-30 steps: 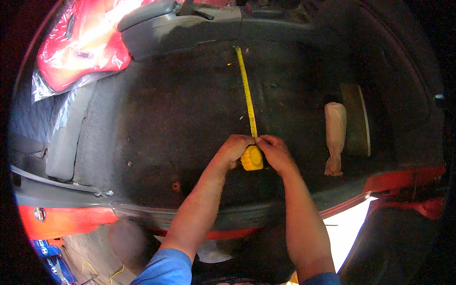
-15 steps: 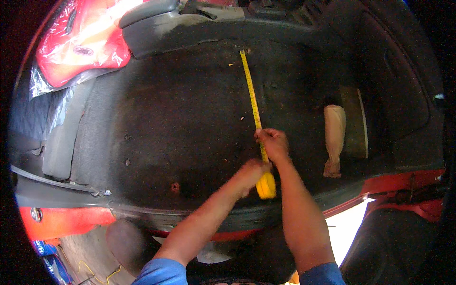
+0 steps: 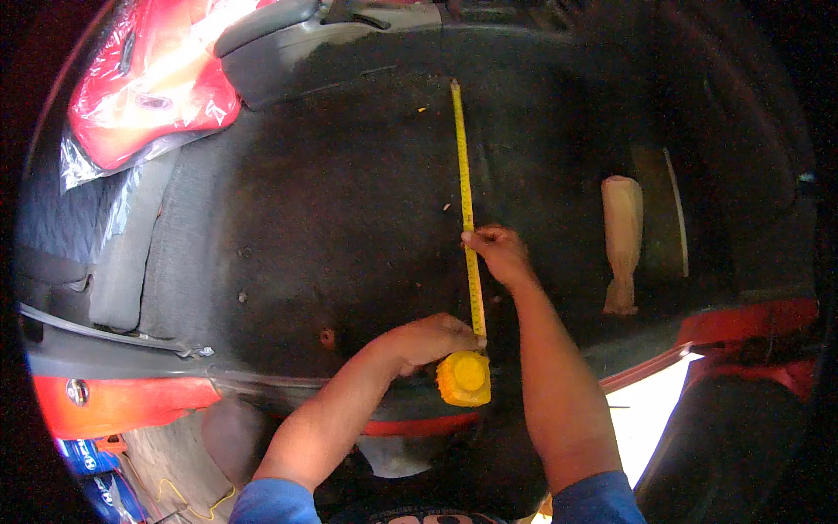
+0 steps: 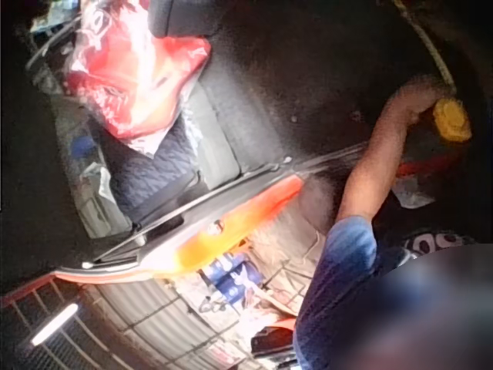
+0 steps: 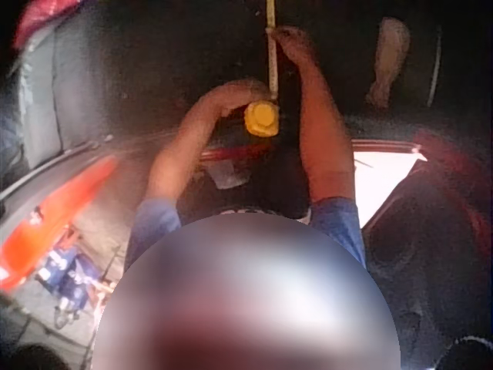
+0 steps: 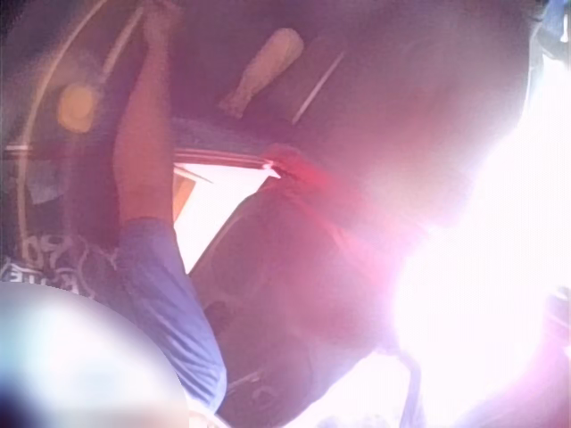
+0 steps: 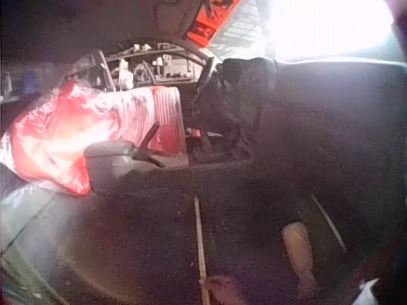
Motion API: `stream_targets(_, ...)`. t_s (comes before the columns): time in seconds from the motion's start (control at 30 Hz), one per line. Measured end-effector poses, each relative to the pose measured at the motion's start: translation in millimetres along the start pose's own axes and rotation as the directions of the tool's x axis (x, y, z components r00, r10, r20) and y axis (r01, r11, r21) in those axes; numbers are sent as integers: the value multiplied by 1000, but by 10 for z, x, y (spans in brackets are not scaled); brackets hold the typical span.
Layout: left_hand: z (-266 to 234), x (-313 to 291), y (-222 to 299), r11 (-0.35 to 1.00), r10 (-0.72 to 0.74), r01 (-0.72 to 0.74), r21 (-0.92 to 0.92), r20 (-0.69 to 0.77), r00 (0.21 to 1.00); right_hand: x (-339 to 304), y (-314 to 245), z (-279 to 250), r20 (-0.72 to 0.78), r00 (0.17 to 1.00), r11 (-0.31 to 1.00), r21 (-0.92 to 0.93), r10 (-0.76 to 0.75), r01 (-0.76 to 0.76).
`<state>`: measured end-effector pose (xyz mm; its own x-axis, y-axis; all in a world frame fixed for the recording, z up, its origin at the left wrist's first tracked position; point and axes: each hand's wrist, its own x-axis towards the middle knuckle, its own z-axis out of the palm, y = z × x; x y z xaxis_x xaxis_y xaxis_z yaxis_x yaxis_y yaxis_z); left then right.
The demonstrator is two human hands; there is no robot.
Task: The person uses a yellow tape measure to measure the width and depth of the trunk floor of a red car. They then measure the width of a plastic-wrapped car part resting on a stand nearby.
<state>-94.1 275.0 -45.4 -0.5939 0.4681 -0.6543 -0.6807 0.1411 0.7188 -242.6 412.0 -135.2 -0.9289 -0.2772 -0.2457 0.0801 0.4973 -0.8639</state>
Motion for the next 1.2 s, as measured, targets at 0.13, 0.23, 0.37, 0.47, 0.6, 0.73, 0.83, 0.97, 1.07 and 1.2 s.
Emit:
stream_targets(0.13,-230,203,28,990,-135,123,66,223,965,41,84,58,-30,994,994,-13,-107,107)
stream_targets(0.23,-266,337,-23,992,-86,60,115,238,967,59,111,81,-57,992,993,-33,-113,111)
stream_targets(0.37,-319,424,-121,992,-68,44,123,202,977,71,143,-26,73,995,994,96,-66,58)
stream_targets(0.47,-347,481,-135,970,-48,14,243,136,990,78,143,-66,68,997,986,167,-22,11)
stream_targets(0.6,-327,465,-105,968,-38,17,251,79,996,36,108,-114,49,997,991,128,-51,45)
stream_targets(0.73,-255,463,-110,985,-30,17,169,76,997,5,56,-146,78,997,997,82,-22,16)
stream_targets(0.83,-247,515,-134,986,-73,50,157,142,987,4,58,-166,112,994,979,198,17,-39)
stream_targets(0.97,-264,541,-171,978,-136,112,174,131,982,28,79,-163,113,993,990,135,-46,30)
stream_targets(1.07,-259,565,-201,975,-126,98,200,135,983,13,95,-188,117,992,992,121,-48,34)
stream_targets(1.2,-315,606,-254,970,-132,91,224,179,975,-4,77,-235,155,987,967,242,41,-78)
